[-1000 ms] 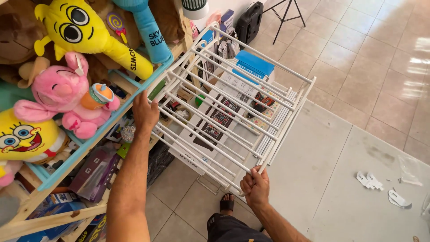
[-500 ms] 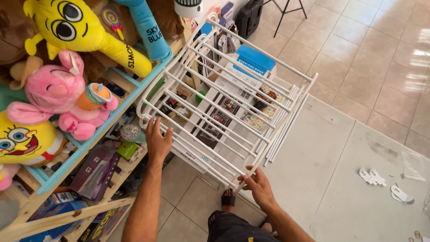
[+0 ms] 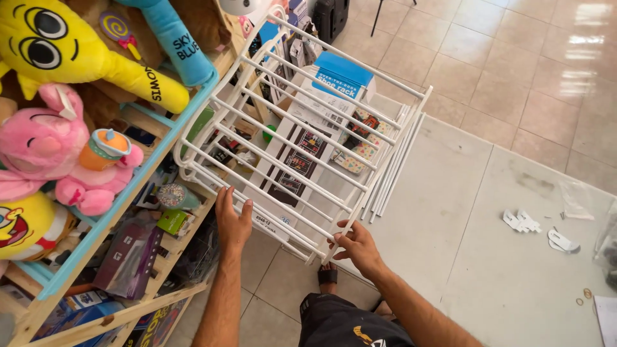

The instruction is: Assembling a white wire shoe rack by manually inserting support rods into the side frames.

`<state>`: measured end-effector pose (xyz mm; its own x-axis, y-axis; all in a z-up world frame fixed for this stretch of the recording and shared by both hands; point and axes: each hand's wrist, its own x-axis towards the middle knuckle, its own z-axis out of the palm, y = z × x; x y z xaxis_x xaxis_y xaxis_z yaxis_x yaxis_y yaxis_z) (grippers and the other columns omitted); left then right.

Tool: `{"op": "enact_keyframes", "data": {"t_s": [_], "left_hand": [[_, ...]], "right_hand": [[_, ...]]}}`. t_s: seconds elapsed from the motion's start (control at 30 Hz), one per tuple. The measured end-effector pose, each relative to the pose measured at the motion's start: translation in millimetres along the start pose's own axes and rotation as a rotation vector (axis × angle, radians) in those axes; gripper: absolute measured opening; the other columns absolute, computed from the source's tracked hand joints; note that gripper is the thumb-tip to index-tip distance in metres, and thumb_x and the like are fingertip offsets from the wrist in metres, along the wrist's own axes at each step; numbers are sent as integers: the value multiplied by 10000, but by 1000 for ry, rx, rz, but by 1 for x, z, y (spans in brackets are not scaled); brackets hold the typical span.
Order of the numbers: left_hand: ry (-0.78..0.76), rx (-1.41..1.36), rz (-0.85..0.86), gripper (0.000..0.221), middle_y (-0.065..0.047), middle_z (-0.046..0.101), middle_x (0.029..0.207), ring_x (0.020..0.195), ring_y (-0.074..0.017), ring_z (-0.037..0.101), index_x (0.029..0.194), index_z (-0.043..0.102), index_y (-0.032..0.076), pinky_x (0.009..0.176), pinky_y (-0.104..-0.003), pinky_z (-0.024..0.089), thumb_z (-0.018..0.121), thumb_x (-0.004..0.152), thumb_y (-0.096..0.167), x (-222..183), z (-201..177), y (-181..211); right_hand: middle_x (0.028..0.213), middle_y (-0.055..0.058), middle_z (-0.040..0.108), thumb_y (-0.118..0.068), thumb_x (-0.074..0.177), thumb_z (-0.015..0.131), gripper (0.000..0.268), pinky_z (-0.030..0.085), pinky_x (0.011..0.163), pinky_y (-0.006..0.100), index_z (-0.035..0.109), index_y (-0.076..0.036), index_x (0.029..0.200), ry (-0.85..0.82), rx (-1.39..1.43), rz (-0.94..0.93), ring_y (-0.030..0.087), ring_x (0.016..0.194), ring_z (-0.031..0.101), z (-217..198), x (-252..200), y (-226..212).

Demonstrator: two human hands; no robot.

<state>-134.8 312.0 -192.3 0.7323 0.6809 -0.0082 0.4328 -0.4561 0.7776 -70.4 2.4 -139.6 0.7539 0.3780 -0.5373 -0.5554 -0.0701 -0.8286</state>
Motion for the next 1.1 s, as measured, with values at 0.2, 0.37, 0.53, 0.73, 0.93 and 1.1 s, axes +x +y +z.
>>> {"op": "enact_keyframes", "data": {"t_s": [0.2,0.37,0.53,0.73,0.93,1.1], "left_hand": [[14,12,37,655,-202,357,1598,1487,-419,354,1495,518,98,1184,-539,349,676,921,370,-7,14,-8],[36,1,69,644,-215,368,1587,1468,-439,377,1496,519,95,1174,-555,355,670,927,358,-14,14,-1],[56,-8,159,637,-216,376,1585,1469,-436,376,1492,523,91,1169,-558,355,666,928,351,-30,7,26],[97,-208,707,374,-246,522,1464,1368,-394,521,1290,612,-51,1166,-508,426,605,1018,206,-98,20,111],[-177,-410,910,161,-216,677,1217,1059,-356,681,1078,655,57,959,-398,553,659,969,175,-156,83,137],[-800,-647,1062,131,-85,787,914,767,-226,745,961,743,63,777,-313,593,631,913,111,-195,121,179]], "right_hand": [[930,271,754,-146,895,757,571,678,631,440,526,88,1362,62,-83,19,313,835,743,-9,-6,-9],[1032,298,752,-242,854,818,707,665,591,434,506,93,1393,129,-118,45,311,816,749,-31,-17,-16],[1013,279,753,-255,874,778,668,634,529,385,514,87,1383,173,-90,47,293,744,728,-59,-38,-14],[984,119,779,-244,899,697,397,527,569,304,611,-60,1241,107,-197,204,195,751,690,-121,-56,51],[1139,83,739,-361,912,694,442,572,700,307,598,-82,1241,3,-368,386,178,863,679,-128,-98,59],[1082,22,742,-498,859,676,516,519,857,317,646,-150,1239,136,-568,181,169,968,683,-177,-102,131]]}}
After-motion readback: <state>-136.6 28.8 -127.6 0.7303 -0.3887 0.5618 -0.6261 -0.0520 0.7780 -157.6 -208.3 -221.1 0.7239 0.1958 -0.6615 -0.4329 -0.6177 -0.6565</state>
